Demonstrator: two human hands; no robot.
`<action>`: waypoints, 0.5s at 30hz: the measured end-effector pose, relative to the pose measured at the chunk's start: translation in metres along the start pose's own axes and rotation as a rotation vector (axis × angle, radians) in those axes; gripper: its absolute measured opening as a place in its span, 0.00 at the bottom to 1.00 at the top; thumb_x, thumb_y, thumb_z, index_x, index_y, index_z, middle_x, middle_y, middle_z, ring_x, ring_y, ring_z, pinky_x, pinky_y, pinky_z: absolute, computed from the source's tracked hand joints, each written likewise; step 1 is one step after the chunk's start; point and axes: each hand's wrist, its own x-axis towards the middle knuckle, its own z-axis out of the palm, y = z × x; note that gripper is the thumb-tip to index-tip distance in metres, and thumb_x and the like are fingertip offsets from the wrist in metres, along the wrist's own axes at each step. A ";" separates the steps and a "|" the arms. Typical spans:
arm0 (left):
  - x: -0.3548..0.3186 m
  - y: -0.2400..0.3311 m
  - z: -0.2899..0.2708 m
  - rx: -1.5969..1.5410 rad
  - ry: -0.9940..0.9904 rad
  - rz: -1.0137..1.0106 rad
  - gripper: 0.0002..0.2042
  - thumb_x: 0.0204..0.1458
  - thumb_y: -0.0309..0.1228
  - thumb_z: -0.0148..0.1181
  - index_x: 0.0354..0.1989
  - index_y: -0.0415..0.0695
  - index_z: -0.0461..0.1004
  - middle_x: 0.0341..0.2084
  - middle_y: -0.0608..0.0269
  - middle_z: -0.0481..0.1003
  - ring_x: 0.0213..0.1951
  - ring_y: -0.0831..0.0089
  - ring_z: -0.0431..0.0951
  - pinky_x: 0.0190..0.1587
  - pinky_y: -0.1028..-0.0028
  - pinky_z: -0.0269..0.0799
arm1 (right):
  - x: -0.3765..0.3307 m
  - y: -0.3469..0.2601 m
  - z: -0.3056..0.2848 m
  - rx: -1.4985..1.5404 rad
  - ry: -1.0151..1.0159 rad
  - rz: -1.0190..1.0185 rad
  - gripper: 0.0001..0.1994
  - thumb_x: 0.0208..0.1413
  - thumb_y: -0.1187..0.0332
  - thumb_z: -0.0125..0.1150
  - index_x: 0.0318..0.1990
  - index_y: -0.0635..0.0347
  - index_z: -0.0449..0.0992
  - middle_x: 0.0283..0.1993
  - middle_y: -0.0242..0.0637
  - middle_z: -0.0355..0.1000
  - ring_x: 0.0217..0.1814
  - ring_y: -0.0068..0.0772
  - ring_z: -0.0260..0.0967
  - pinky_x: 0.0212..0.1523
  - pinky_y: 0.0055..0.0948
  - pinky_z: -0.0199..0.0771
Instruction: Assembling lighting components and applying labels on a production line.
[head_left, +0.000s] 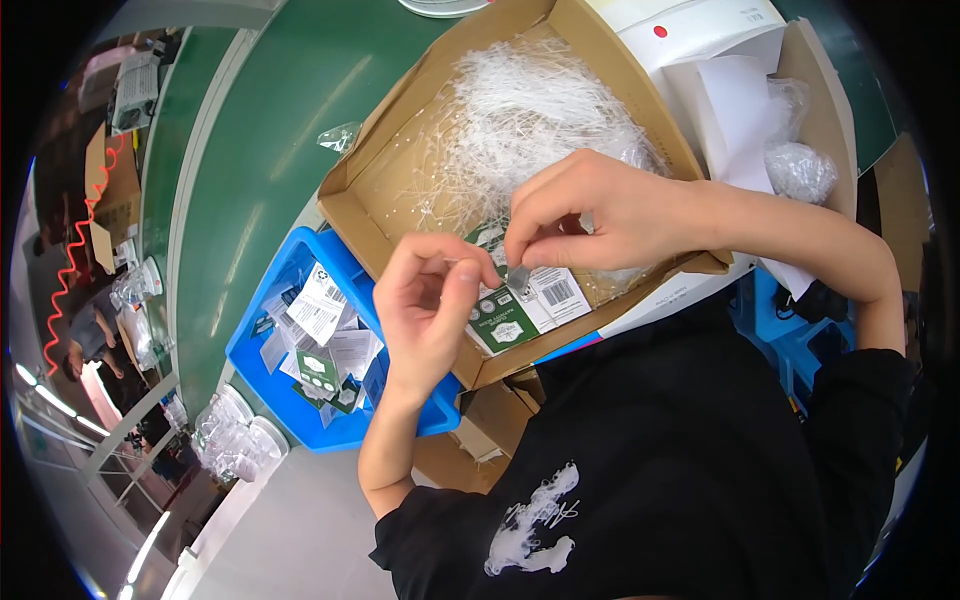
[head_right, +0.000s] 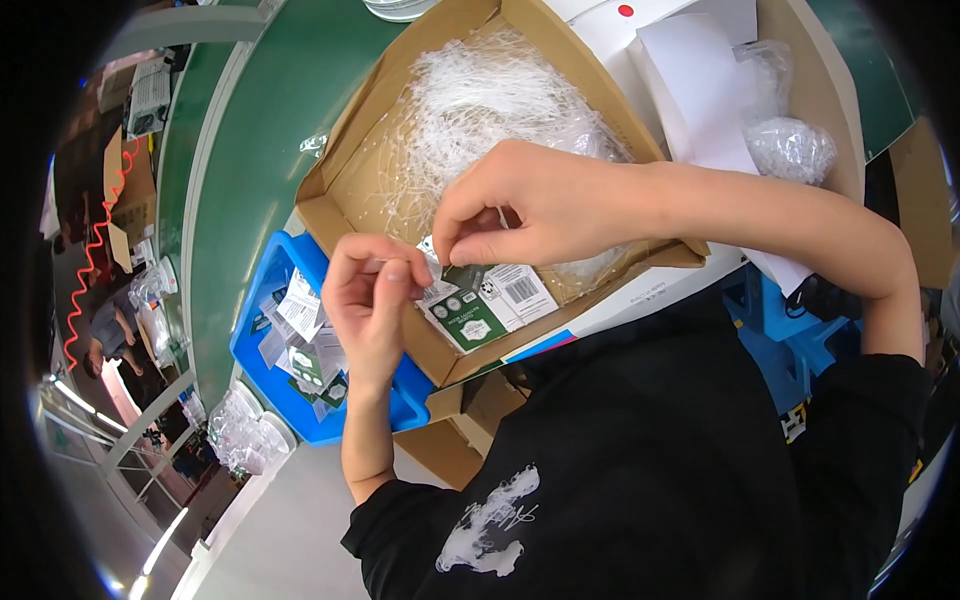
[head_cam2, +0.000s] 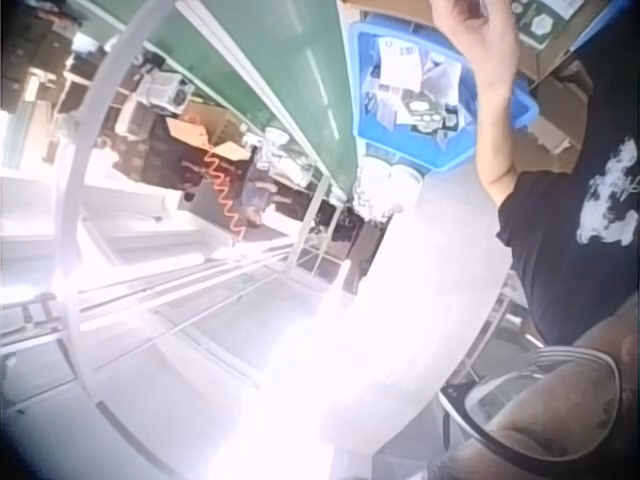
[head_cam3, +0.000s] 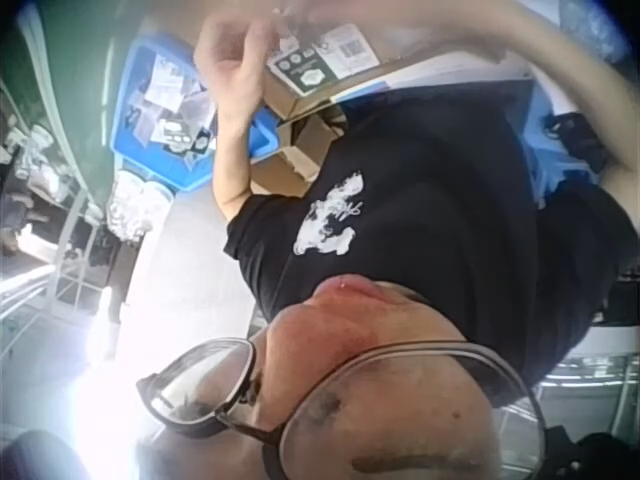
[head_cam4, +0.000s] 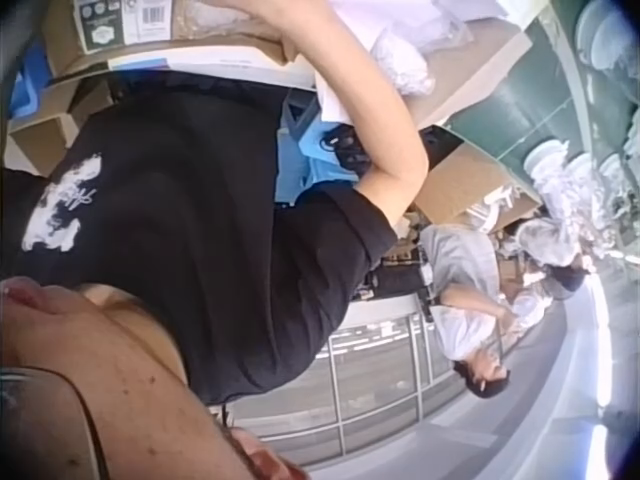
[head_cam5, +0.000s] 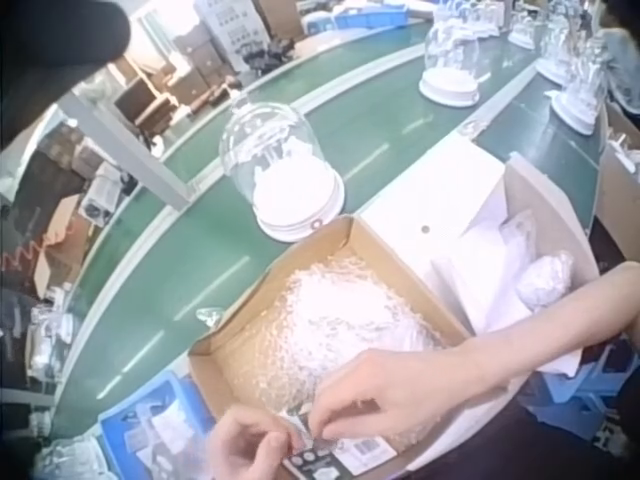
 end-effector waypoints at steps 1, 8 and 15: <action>0.000 -0.001 0.001 0.000 0.001 0.000 0.05 0.58 0.18 0.53 0.41 0.35 0.68 0.32 0.56 0.77 0.32 0.77 0.76 0.37 0.79 0.72 | 0.000 -0.001 -0.001 0.006 0.011 0.033 0.05 0.56 0.72 0.62 0.37 0.63 0.78 0.29 0.33 0.75 0.29 0.20 0.70 0.32 0.23 0.70; 0.002 -0.008 0.004 0.224 0.014 -0.006 0.05 0.54 0.17 0.59 0.38 0.34 0.75 0.33 0.59 0.77 0.34 0.77 0.78 0.40 0.79 0.73 | 0.001 -0.006 -0.003 0.218 0.046 0.109 0.05 0.55 0.75 0.63 0.39 0.64 0.79 0.32 0.32 0.77 0.37 0.18 0.74 0.39 0.19 0.75; 0.003 -0.006 0.009 0.239 0.002 0.001 0.04 0.53 0.17 0.61 0.36 0.33 0.76 0.32 0.60 0.76 0.34 0.77 0.77 0.40 0.79 0.74 | 0.001 0.002 -0.002 0.206 0.070 0.018 0.05 0.55 0.76 0.63 0.38 0.63 0.81 0.37 0.32 0.76 0.38 0.20 0.73 0.38 0.20 0.74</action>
